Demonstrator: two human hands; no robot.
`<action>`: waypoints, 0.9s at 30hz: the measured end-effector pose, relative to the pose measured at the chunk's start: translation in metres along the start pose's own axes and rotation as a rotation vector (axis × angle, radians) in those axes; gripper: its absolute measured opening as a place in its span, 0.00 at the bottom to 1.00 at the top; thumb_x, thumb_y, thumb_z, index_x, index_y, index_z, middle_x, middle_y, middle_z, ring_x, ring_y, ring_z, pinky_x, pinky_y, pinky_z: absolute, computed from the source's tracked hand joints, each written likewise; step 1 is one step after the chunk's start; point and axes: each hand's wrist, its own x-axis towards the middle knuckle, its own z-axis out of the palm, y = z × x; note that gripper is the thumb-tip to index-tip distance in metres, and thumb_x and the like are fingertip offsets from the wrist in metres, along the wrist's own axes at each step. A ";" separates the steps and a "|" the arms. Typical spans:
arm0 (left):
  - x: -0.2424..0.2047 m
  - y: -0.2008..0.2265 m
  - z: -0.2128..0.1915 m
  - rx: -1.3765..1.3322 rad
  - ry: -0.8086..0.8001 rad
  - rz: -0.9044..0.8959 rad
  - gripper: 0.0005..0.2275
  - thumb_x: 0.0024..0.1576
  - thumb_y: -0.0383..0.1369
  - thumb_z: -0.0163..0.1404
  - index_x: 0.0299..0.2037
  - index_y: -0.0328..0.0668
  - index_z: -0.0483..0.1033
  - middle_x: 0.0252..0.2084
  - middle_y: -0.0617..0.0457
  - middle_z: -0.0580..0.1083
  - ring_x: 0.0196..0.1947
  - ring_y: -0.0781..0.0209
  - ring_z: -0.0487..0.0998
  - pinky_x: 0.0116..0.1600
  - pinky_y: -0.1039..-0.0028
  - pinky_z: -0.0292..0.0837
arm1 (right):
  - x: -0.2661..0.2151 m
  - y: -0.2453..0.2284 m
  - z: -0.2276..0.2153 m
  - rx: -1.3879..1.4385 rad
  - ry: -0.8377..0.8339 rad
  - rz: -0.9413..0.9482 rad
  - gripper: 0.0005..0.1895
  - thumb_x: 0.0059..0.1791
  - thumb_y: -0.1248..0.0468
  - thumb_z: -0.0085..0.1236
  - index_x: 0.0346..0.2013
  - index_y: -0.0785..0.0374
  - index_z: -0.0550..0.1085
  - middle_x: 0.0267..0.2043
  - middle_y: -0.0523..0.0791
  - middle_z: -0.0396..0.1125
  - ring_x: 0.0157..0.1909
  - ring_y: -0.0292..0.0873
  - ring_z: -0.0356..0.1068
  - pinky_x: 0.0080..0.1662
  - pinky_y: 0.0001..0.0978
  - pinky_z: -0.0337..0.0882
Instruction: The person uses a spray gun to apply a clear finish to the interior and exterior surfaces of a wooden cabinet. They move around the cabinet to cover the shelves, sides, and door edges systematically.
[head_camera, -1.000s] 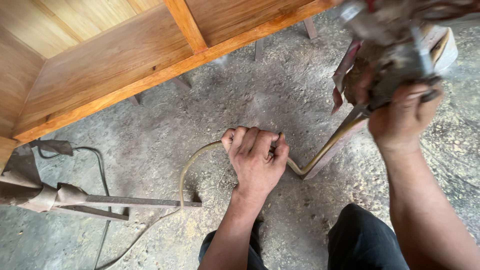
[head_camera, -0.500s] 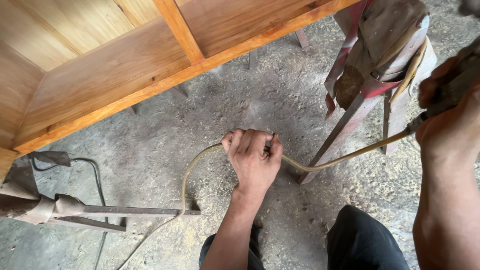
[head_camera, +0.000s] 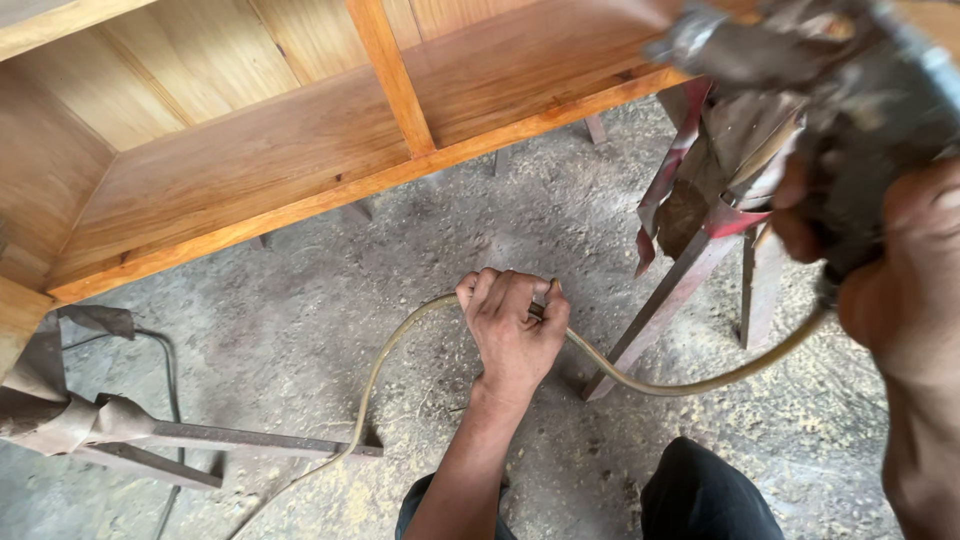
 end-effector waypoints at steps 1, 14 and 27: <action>0.001 0.000 0.001 -0.005 0.002 0.006 0.07 0.50 0.28 0.61 0.29 0.46 0.73 0.27 0.58 0.73 0.34 0.62 0.69 0.53 0.64 0.58 | 0.003 0.009 -0.009 -0.013 0.027 0.029 0.41 0.60 0.28 0.30 0.47 0.68 0.65 0.27 0.46 0.59 0.21 0.39 0.54 0.25 0.30 0.55; -0.010 0.007 0.019 -0.148 -0.246 0.210 0.21 0.51 0.56 0.61 0.36 0.48 0.77 0.38 0.55 0.62 0.44 0.59 0.62 0.56 0.62 0.55 | 0.052 -0.027 0.020 -0.542 0.060 0.123 0.29 0.62 0.42 0.41 0.44 0.66 0.75 0.22 0.44 0.64 0.23 0.37 0.64 0.27 0.34 0.63; -0.002 -0.010 -0.001 -0.103 -0.302 0.176 0.21 0.48 0.57 0.62 0.39 0.53 0.80 0.39 0.59 0.62 0.46 0.60 0.62 0.57 0.62 0.54 | 0.091 -0.039 0.068 -0.582 -0.055 -0.062 0.27 0.62 0.45 0.44 0.47 0.71 0.67 0.28 0.43 0.66 0.28 0.39 0.68 0.28 0.35 0.67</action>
